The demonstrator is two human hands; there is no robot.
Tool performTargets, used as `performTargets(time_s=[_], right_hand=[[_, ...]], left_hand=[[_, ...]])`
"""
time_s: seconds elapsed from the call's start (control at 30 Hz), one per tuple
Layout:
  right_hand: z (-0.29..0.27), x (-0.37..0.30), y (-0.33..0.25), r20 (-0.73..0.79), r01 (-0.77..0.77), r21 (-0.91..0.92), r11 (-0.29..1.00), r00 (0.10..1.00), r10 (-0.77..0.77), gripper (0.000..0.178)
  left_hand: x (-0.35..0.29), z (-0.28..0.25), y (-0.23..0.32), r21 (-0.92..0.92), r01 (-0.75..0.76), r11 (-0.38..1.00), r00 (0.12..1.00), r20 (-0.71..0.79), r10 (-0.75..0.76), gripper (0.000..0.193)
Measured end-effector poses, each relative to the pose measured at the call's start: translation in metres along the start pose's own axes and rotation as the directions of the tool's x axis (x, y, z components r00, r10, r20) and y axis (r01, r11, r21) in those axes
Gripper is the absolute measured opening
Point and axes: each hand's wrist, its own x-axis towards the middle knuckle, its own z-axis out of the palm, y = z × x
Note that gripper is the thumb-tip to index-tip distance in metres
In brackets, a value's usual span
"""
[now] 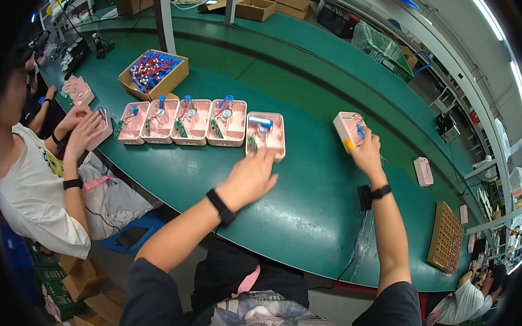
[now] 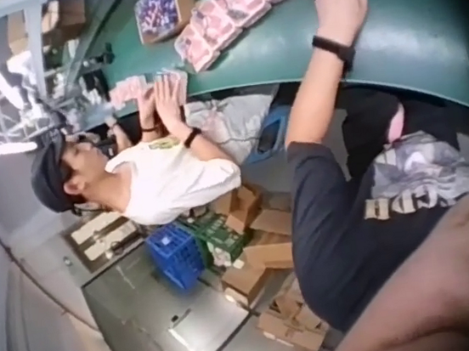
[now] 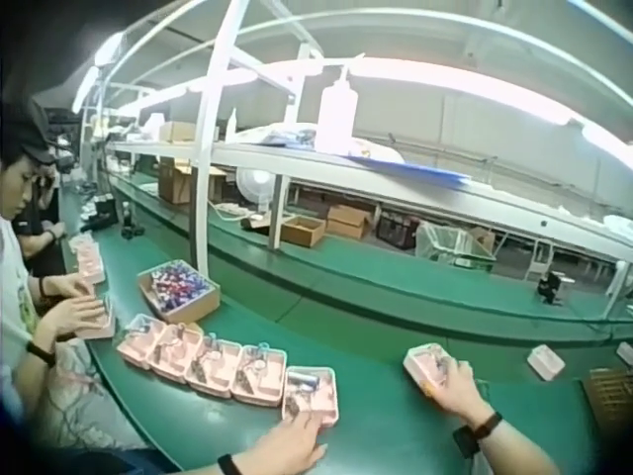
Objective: The person assembles a device by placing a circuit board and a battery into a pink plastic housing, soldering the wires, and placing the unit on a conveyor belt.
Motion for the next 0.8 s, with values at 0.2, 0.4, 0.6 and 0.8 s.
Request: performTargets(time_s=[0.2, 0.4, 0.6, 0.8], right_hand=[[0.038, 0.08, 0.072, -0.043, -0.177, -0.089, 0.98, 0.984, 0.174, 0.089], [0.032, 0.061, 0.031, -0.076, -0.137, -0.204, 0.969, 0.989, 0.124, 0.089], [-0.017, -0.048, -0.093, 0.014, 0.72, 0.341, 0.605, 0.639, -0.769, 0.055], [-0.004, -0.064, -0.118, -0.051, 0.594, 0.239, 0.768, 0.797, -0.601, 0.038]], left_hand=[[-0.078, -0.024, 0.01, 0.02, -0.017, 1.0, 1.0, -0.006, 0.017, 0.042], [-0.122, -0.03, -0.002, 0.047, -0.051, 0.998, 0.994, -0.093, 0.055, 0.03], [-0.13, -0.028, -0.01, -0.09, 0.086, 0.992, 0.973, -0.207, -0.103, 0.03], [-0.126, -0.033, -0.02, -0.077, 0.155, 0.985, 0.951, -0.258, -0.17, 0.036]])
